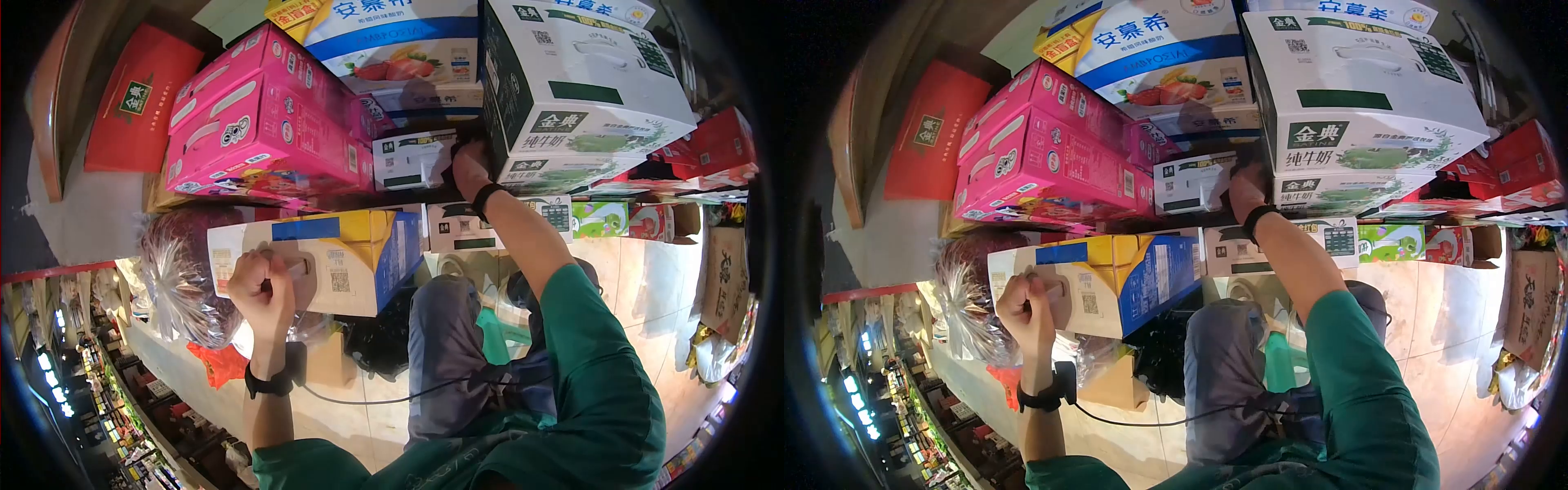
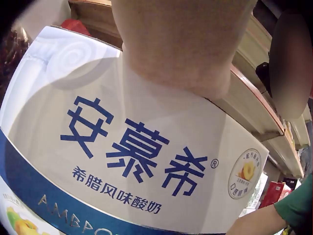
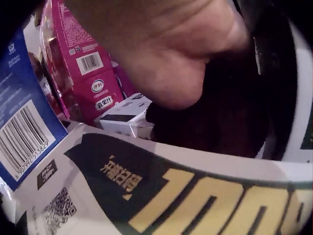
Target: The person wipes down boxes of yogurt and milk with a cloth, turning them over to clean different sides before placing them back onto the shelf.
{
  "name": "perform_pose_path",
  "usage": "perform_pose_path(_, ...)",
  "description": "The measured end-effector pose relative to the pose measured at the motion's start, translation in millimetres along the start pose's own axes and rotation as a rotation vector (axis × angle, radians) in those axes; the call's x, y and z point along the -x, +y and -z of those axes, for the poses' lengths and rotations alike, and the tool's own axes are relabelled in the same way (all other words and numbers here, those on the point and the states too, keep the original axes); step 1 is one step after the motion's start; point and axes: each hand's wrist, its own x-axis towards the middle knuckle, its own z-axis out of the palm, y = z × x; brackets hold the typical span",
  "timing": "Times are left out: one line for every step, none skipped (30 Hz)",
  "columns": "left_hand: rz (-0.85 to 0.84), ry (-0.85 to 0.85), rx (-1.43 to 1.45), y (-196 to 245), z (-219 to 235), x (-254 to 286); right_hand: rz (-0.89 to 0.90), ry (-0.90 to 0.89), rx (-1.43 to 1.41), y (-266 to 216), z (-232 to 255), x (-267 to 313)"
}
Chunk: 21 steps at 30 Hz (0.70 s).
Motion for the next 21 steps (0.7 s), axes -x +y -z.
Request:
perform_pose_path(-0.002, 0.002, 0.005, 0, 0, 0, 0.027, -0.014, -0.12, 12, 22, 6)
perform_pose_path(-0.003, 0.003, 0.01, -1, -1, 0, 0.053, -0.029, -0.241, 15, 34, 8)
perform_pose_path(-0.003, 0.005, 0.014, -2, -1, 1, -0.008, -0.029, -0.542, 11, 37, 4)
perform_pose_path(-0.006, 0.006, 0.008, -3, -1, 0, -0.073, -0.026, -0.842, 8, 41, -3)
perform_pose_path(-0.004, 0.003, 0.001, -4, 0, 1, -0.079, 0.007, -0.907, 1, 44, -7)
perform_pose_path(-0.002, 0.0, -0.006, -4, 1, 2, -0.084, 0.041, -0.97, -6, 47, -12)
perform_pose_path(0.01, 0.0, -0.021, -2, 0, 1, -0.033, 0.112, -0.798, -16, 52, -17)
perform_pose_path(0.025, 0.0, -0.037, 1, 0, 0, 0.02, 0.178, -0.627, -27, 57, -20)
perform_pose_path(0.039, 0.001, -0.054, 3, 0, -1, 0.067, 0.18, -0.655, -39, 62, -25)
perform_pose_path(0.023, -0.003, -0.061, 2, 1, -1, 0.112, 0.18, -0.683, -50, 67, -28)
perform_pose_path(0.008, -0.009, -0.065, 1, 1, -2, 0.155, 0.178, -0.711, -58, 74, -29)
perform_pose_path(-0.006, -0.018, -0.066, -1, 1, -1, 0.206, 0.175, -0.722, -65, 79, -30)
perform_pose_path(0.012, -0.015, -0.068, -3, 0, 0, 0.254, 0.17, -0.733, -68, 87, -28)
perform_pose_path(0.028, -0.01, -0.068, -4, 0, 1, 0.301, 0.168, -0.743, -69, 92, -26)
perform_pose_path(0.039, -0.001, -0.068, -6, 0, 1, 0.312, 0.169, -0.765, -70, 94, -24)
perform_pose_path(0.048, -0.011, -0.055, -7, 1, 2, 0.323, 0.171, -0.787, -70, 96, -19)
perform_pose_path(0.055, -0.019, -0.042, -8, 1, 4, 0.333, 0.175, -0.809, -67, 97, -16)
perform_pose_path(0.059, -0.027, -0.03, -9, 1, 3, 0.287, 0.163, -0.787, -67, 92, -18)
perform_pose_path(0.036, -0.034, -0.058, -8, 2, 2, 0.243, 0.151, -0.766, -67, 87, -21)
perform_pose_path(0.016, -0.041, -0.086, -7, 3, 2, 0.202, 0.137, -0.743, -66, 82, -22)
perform_pose_path(-0.003, -0.047, -0.116, -6, 4, 2, 0.132, 0.129, -0.723, -59, 77, -20)
